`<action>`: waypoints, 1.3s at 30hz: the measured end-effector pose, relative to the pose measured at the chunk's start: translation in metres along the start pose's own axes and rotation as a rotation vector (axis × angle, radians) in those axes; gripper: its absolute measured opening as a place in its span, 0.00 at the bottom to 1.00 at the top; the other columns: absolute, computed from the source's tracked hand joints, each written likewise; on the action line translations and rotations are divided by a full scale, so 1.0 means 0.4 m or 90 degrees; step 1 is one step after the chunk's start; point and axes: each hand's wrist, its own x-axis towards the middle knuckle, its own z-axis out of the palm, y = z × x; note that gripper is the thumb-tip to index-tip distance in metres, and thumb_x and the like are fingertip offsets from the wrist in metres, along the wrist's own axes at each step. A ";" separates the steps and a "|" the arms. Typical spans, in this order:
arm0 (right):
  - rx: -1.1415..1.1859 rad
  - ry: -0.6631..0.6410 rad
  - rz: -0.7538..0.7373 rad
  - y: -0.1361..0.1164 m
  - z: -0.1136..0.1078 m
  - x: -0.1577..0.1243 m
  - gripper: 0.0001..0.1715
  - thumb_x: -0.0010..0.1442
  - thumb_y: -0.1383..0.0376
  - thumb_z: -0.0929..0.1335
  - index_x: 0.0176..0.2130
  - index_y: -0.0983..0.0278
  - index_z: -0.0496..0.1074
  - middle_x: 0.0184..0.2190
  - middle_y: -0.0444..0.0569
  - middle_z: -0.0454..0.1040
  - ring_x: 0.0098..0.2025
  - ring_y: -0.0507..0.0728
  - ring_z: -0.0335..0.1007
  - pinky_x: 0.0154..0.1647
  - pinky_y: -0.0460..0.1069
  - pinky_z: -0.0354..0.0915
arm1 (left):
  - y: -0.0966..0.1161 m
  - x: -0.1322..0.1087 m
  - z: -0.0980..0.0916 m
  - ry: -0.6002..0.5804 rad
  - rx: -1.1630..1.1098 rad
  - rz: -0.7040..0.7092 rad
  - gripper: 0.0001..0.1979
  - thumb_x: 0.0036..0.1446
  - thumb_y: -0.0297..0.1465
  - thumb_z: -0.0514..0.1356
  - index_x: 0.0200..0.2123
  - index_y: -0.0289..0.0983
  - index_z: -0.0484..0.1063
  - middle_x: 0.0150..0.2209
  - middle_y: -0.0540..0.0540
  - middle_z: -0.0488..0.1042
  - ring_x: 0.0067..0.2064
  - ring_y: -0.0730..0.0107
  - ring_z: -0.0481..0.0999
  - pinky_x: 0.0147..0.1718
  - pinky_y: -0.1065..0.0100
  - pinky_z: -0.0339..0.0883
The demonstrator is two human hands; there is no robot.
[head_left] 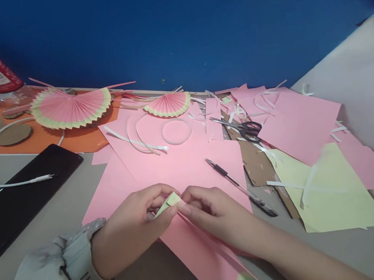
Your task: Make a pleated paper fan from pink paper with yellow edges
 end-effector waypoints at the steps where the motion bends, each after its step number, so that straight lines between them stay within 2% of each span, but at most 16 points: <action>1: -0.003 0.006 -0.001 0.000 0.001 0.001 0.17 0.63 0.54 0.60 0.30 0.63 0.62 0.21 0.37 0.54 0.23 0.48 0.47 0.22 0.45 0.45 | 0.000 0.000 0.000 -0.004 0.003 0.005 0.15 0.56 0.36 0.54 0.46 0.41 0.68 0.30 0.53 0.71 0.31 0.71 0.67 0.27 0.74 0.59; 4: -0.012 0.028 -0.008 0.006 0.006 0.003 0.17 0.64 0.55 0.58 0.30 0.63 0.62 0.21 0.38 0.53 0.24 0.48 0.46 0.23 0.45 0.45 | -0.001 -0.002 0.003 -0.017 -0.003 0.011 0.14 0.59 0.38 0.52 0.46 0.42 0.67 0.31 0.53 0.70 0.32 0.73 0.65 0.28 0.74 0.58; 8: -0.009 0.072 -0.036 0.024 0.015 0.006 0.17 0.64 0.56 0.59 0.28 0.62 0.59 0.20 0.37 0.51 0.23 0.48 0.45 0.23 0.45 0.45 | -0.004 -0.002 0.010 0.007 -0.022 -0.040 0.14 0.59 0.41 0.51 0.47 0.43 0.64 0.30 0.54 0.69 0.29 0.74 0.63 0.25 0.75 0.57; 13: -0.008 0.079 -0.057 0.033 0.014 0.004 0.17 0.65 0.57 0.58 0.27 0.62 0.58 0.20 0.37 0.51 0.23 0.48 0.45 0.23 0.45 0.46 | -0.007 -0.001 0.009 -0.007 0.029 0.017 0.12 0.60 0.40 0.50 0.31 0.39 0.64 0.25 0.56 0.59 0.27 0.77 0.57 0.25 0.74 0.54; 19: -0.019 0.063 -0.075 0.027 0.013 0.006 0.14 0.64 0.57 0.59 0.32 0.62 0.63 0.24 0.39 0.61 0.27 0.49 0.53 0.27 0.46 0.50 | -0.020 -0.003 0.007 -0.026 0.140 0.056 0.17 0.60 0.43 0.49 0.24 0.39 0.56 0.22 0.57 0.50 0.24 0.77 0.51 0.21 0.72 0.47; 23: -0.039 0.085 -0.079 0.034 0.020 0.011 0.12 0.64 0.59 0.60 0.31 0.62 0.63 0.25 0.39 0.63 0.27 0.49 0.55 0.27 0.45 0.50 | -0.020 -0.005 0.007 -0.027 0.136 0.045 0.17 0.60 0.42 0.50 0.24 0.39 0.56 0.22 0.57 0.50 0.24 0.77 0.51 0.21 0.72 0.47; 28: -0.033 0.114 -0.083 0.039 0.023 0.012 0.12 0.64 0.60 0.60 0.30 0.62 0.62 0.23 0.38 0.61 0.26 0.48 0.53 0.25 0.45 0.50 | -0.014 -0.003 0.002 -0.054 0.131 0.000 0.18 0.59 0.43 0.50 0.23 0.38 0.52 0.22 0.56 0.48 0.24 0.77 0.50 0.22 0.72 0.46; 39: -0.040 0.117 -0.072 0.038 0.024 0.016 0.13 0.64 0.61 0.59 0.28 0.62 0.60 0.21 0.37 0.55 0.25 0.48 0.49 0.24 0.44 0.49 | -0.014 0.000 0.001 -0.062 0.170 0.016 0.20 0.61 0.43 0.46 0.22 0.38 0.47 0.22 0.56 0.46 0.24 0.76 0.47 0.22 0.70 0.44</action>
